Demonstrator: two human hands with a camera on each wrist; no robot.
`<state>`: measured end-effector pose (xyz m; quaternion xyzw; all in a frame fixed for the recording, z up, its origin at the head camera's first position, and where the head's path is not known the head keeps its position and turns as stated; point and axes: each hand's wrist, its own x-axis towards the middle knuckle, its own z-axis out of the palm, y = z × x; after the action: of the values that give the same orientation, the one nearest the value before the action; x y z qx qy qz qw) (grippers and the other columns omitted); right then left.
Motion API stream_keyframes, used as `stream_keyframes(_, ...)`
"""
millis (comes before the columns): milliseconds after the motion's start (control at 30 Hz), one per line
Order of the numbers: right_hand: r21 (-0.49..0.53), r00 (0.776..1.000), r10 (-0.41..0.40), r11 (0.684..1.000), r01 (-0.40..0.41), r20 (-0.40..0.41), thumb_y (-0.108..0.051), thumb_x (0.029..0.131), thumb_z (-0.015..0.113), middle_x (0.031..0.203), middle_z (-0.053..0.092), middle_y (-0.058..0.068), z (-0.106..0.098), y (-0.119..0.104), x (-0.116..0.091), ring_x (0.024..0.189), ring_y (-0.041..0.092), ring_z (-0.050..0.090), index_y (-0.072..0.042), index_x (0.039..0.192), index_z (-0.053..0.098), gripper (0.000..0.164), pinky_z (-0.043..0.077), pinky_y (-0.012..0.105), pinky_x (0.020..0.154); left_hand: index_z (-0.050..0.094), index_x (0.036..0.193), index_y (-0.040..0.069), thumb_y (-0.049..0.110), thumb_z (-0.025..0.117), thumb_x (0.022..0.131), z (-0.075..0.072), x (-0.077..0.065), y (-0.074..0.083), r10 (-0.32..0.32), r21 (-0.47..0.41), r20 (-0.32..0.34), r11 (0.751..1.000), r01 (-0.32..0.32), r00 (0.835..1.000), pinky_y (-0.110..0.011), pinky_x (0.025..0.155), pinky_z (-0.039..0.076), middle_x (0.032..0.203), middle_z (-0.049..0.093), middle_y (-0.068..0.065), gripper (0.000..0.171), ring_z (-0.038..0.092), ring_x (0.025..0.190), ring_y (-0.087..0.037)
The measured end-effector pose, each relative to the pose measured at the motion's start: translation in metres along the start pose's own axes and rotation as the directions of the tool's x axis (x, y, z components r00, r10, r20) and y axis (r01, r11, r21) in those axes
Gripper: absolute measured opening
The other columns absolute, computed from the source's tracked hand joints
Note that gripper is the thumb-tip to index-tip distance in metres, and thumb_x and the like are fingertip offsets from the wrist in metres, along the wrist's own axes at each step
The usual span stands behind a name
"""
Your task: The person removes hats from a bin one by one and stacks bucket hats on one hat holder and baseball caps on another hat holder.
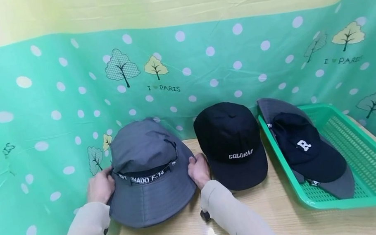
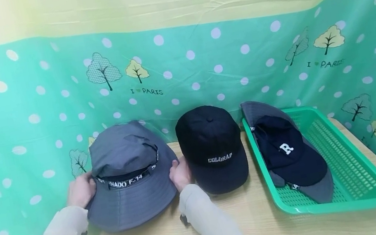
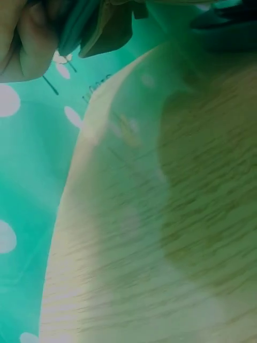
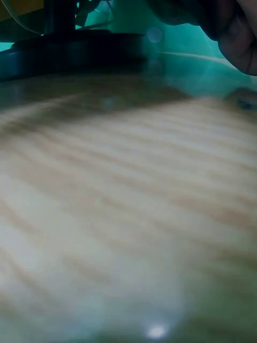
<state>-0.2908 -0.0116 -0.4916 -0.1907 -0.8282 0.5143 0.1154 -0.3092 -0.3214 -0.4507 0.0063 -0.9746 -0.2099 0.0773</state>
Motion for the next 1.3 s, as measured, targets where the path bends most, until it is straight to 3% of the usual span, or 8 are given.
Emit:
stream_keyframes(267,0.054,1.000,0.010,0.999,-0.009,-0.013,-0.019,0.095,0.053,0.083,0.060,0.012,0.003,0.004,-0.004,0.083,0.029,0.058,-0.006,0.083,0.055,0.018,0.046,0.040,0.077,0.052,0.135,0.004,0.012,0.039,0.094,0.008,-0.001,0.000,-0.009,-0.009,0.051,1.000,0.010,0.999,-0.060,0.076,0.045,0.117,0.055,-0.036,0.044,0.055,0.096,-0.053)
stream_keyframes(467,0.103,0.998,-0.054,0.993,0.058,-0.039,-0.017,0.094,0.054,0.075,0.059,0.011,0.002,0.005,-0.003,0.076,0.029,0.057,-0.004,0.083,0.056,0.017,0.046,0.040,0.071,0.056,0.130,0.002,0.011,0.039,0.093,0.014,0.001,0.002,0.010,-0.023,-0.004,1.000,-0.010,1.000,-0.060,0.075,0.046,0.112,0.058,-0.035,0.041,0.057,0.093,-0.053)
stream_keyframes(767,0.060,0.999,-0.036,0.998,0.036,-0.002,-0.023,0.097,0.051,0.080,0.058,0.010,0.000,0.004,-0.003,0.076,0.027,0.056,-0.007,0.084,0.054,0.021,0.045,0.040,0.071,0.056,0.125,-0.002,0.009,0.038,0.094,0.021,0.000,0.003,0.036,-0.058,-0.019,0.998,-0.037,0.999,-0.059,0.067,0.046,0.105,0.059,-0.036,0.038,0.058,0.082,-0.052)
stream_keyframes(900,0.033,0.999,-0.031,0.999,0.030,0.042,-0.024,0.100,0.046,0.078,0.055,0.010,-0.003,0.003,-0.005,0.076,0.028,0.056,-0.006,0.085,0.052,0.024,0.045,0.041,0.071,0.050,0.132,-0.004,0.011,0.033,0.097,0.021,-0.001,-0.001,0.031,-0.091,-0.020,0.995,-0.033,0.999,-0.061,0.072,0.046,0.111,0.056,-0.038,0.041,0.057,0.088,-0.053)
stream_keyframes(1033,0.029,0.993,-0.032,0.999,0.029,0.113,-0.025,0.101,0.042,0.083,0.055,0.012,-0.010,0.003,-0.012,0.082,0.026,0.056,-0.002,0.093,0.051,0.027,0.045,0.040,0.076,0.043,0.136,-0.007,0.017,0.027,0.101,0.015,-0.004,-0.004,-0.017,-0.072,-0.011,0.997,0.016,1.000,-0.062,0.081,0.043,0.121,0.050,-0.038,0.045,0.052,0.099,-0.056)
stream_keyframes(1200,0.095,0.963,0.026,0.994,-0.053,0.267,-0.033,0.101,0.041,0.075,0.054,0.011,-0.024,0.006,-0.027,0.055,0.026,0.057,-0.002,0.104,0.048,0.032,0.049,0.037,0.056,0.045,0.133,-0.007,0.020,0.031,0.101,0.003,-0.009,-0.005,-0.020,0.012,-0.039,1.000,0.021,0.999,-0.063,0.077,0.042,0.120,0.049,-0.039,0.044,0.050,0.099,-0.057)
stream_keyframes(1300,0.146,0.934,0.051,0.983,-0.109,0.354,-0.036,0.101,0.043,0.064,0.050,0.007,-0.035,0.008,-0.036,0.040,0.024,0.050,-0.005,0.098,0.049,0.031,0.044,0.035,0.042,0.046,0.132,-0.008,0.018,0.036,0.099,-0.006,-0.015,0.000,0.011,0.021,-0.056,1.000,-0.010,0.998,-0.063,0.072,0.041,0.116,0.048,-0.040,0.043,0.048,0.097,-0.057)
